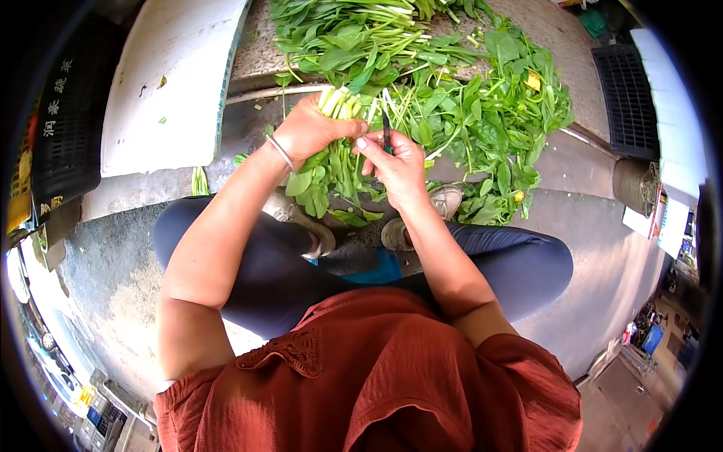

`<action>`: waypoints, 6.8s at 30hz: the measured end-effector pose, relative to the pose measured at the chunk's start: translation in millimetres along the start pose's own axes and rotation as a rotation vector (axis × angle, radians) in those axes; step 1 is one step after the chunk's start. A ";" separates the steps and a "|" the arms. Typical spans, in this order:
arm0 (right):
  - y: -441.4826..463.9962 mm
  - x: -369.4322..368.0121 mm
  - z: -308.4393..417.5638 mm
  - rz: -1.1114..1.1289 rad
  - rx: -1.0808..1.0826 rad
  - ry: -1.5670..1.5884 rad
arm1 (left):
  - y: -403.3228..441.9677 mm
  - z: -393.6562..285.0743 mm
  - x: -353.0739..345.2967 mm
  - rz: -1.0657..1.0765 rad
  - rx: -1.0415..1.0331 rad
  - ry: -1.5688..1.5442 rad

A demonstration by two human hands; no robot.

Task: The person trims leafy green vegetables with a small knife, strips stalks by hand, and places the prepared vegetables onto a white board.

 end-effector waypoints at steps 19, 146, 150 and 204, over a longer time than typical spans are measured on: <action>28.1 29.2 -27.2 0.047 -0.349 0.155 | -6.4 5.8 7.9 0.050 0.096 -0.037; 211.5 43.7 61.6 -0.714 -0.032 0.020 | -5.1 -17.6 20.7 0.010 0.015 -0.093; 203.1 45.1 63.8 -0.746 -0.220 0.059 | -3.3 -15.5 23.3 -0.008 -0.062 -0.049; 147.4 60.1 33.5 -0.523 0.169 -0.216 | -4.2 -0.5 30.0 -0.132 -0.021 -0.009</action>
Point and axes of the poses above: each hand's wrist, its own y-axis towards the middle knuckle, its own x-axis out of the back of the hand, z = x × y, the point moved 4 cm from there along y, towards the middle knuckle, and after that the axes turned 10 degrees about -x, right-handed, at the moved point
